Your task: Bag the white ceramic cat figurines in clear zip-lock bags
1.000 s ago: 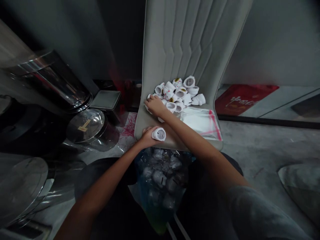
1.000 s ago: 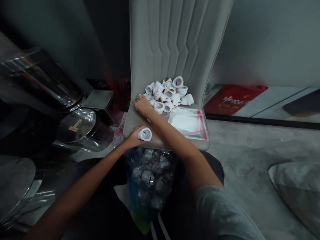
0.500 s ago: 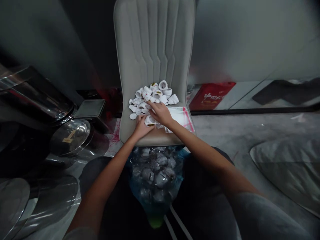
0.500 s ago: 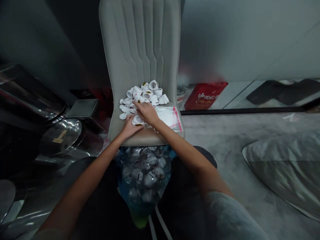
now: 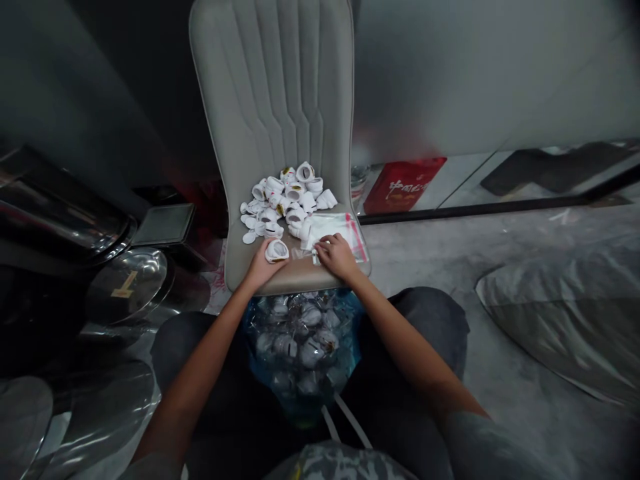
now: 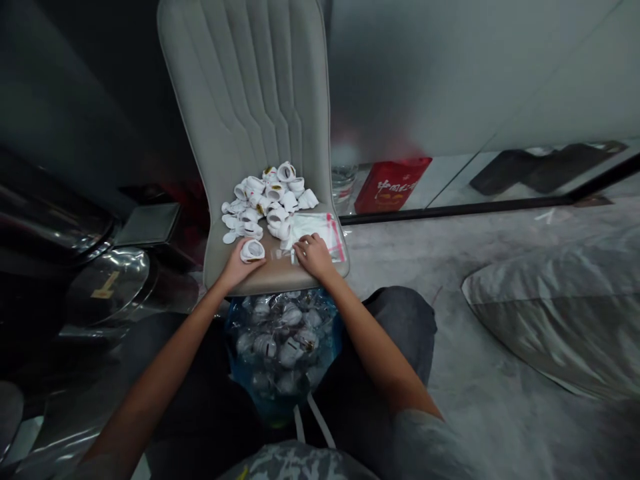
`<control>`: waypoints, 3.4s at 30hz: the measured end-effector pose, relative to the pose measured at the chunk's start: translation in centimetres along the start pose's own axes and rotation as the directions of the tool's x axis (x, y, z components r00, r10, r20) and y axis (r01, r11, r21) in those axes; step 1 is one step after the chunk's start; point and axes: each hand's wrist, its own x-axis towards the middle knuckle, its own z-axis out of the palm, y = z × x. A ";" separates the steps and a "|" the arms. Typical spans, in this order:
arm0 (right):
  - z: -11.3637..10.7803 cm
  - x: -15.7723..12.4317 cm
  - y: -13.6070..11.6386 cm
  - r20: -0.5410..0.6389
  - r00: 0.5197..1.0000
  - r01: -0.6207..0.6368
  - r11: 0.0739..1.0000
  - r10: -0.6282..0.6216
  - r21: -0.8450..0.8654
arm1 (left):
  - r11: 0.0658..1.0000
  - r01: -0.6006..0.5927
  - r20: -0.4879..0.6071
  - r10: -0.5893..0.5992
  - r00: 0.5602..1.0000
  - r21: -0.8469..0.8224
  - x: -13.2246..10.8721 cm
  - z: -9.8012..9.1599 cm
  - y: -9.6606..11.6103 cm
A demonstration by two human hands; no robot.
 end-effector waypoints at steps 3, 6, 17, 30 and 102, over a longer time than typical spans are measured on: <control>-0.1 1.0 0.4 0.020 0.997 -0.072 0.994 0.071 0.079 | 0.999 -0.020 0.028 0.021 0.999 -0.033 -2.1 0.5 0.8; -0.3 1.7 1.4 0.047 0.992 -0.124 0.980 0.118 0.157 | 0.999 -0.028 0.094 0.031 0.995 -0.036 -3.8 1.1 1.6; -2.1 2.2 2.1 0.171 0.985 -0.018 0.999 0.025 -0.037 | 0.990 -0.034 0.146 0.054 0.988 -0.139 -0.9 2.7 1.2; -2.3 1.5 -3.4 -0.111 0.985 0.168 0.893 -0.133 0.418 | 0.951 -0.126 -0.060 0.114 0.992 -0.282 -1.5 4.7 -0.1; -2.7 -0.2 -6.2 0.171 0.975 0.092 0.956 -0.143 0.279 | 0.956 -0.286 -0.183 0.293 0.939 0.062 -3.1 5.8 0.8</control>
